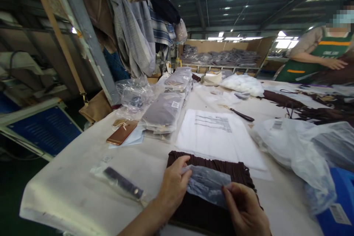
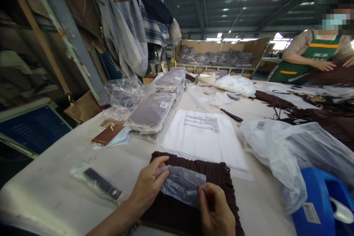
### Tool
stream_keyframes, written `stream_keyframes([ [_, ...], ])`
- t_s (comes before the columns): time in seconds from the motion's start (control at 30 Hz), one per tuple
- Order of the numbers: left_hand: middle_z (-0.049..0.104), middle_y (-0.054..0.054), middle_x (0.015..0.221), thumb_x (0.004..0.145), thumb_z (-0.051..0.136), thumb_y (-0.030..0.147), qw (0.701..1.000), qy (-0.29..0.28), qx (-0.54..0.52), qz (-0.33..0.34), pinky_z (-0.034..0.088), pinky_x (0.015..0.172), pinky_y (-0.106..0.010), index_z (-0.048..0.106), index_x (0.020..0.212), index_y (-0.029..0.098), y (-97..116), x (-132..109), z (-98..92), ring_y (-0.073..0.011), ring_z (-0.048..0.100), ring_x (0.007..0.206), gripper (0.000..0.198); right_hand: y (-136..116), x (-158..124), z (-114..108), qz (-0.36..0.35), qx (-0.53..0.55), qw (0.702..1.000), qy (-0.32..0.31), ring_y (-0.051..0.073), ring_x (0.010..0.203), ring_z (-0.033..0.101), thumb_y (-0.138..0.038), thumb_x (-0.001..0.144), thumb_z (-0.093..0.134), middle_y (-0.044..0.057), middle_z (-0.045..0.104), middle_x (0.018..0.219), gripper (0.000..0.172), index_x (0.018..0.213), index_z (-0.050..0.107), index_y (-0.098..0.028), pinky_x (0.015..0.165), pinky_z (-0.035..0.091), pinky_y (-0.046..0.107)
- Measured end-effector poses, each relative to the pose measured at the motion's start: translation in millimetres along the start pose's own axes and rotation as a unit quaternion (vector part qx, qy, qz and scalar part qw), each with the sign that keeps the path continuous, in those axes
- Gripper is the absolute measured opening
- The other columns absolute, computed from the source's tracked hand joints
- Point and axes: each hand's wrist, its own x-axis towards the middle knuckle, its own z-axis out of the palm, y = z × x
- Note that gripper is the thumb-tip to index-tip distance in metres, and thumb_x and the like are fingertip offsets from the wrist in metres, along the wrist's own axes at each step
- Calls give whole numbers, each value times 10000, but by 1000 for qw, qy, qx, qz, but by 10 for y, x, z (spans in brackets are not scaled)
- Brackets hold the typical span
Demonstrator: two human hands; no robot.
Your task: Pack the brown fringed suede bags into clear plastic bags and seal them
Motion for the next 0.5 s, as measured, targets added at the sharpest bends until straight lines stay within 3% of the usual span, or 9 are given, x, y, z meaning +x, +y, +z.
stream_keyframes([
  [0.07,641,-51,910,762,486,113,995,-18,87,49,486,818,-323,568,1089,164,-69,61,33,-186,610,845,342,98,32,2,-17,-70,997,4,145,646,614,-453,828,520,-4,623,748,210,884,534,-251,626,489,241],
  [0.17,623,-72,996,785,460,68,971,-41,198,126,516,801,-345,510,1174,166,-171,72,80,-207,615,894,405,218,84,-54,-73,-157,985,-15,133,563,607,-438,847,488,-13,605,710,185,880,498,-256,515,483,220],
  [0.3,589,-66,994,818,453,65,943,-33,277,183,539,752,-337,516,1109,185,-241,-1,113,-205,619,854,322,172,110,-168,-147,-302,942,15,176,689,635,-396,883,425,68,599,921,200,919,544,-239,505,483,264],
  [0.4,572,-56,960,827,455,76,940,-39,288,181,538,754,-324,538,984,186,-197,-49,136,-195,608,838,208,34,135,-186,-305,-310,900,11,198,835,635,-243,850,487,93,612,1041,178,1003,576,-225,663,487,287],
  [0.5,570,-59,971,819,479,95,931,-48,306,191,542,716,-321,541,970,190,-131,-96,106,-195,599,811,189,-18,185,-51,-480,-264,834,-73,224,908,633,-177,819,467,83,678,1039,401,1216,521,-191,808,431,334],
])
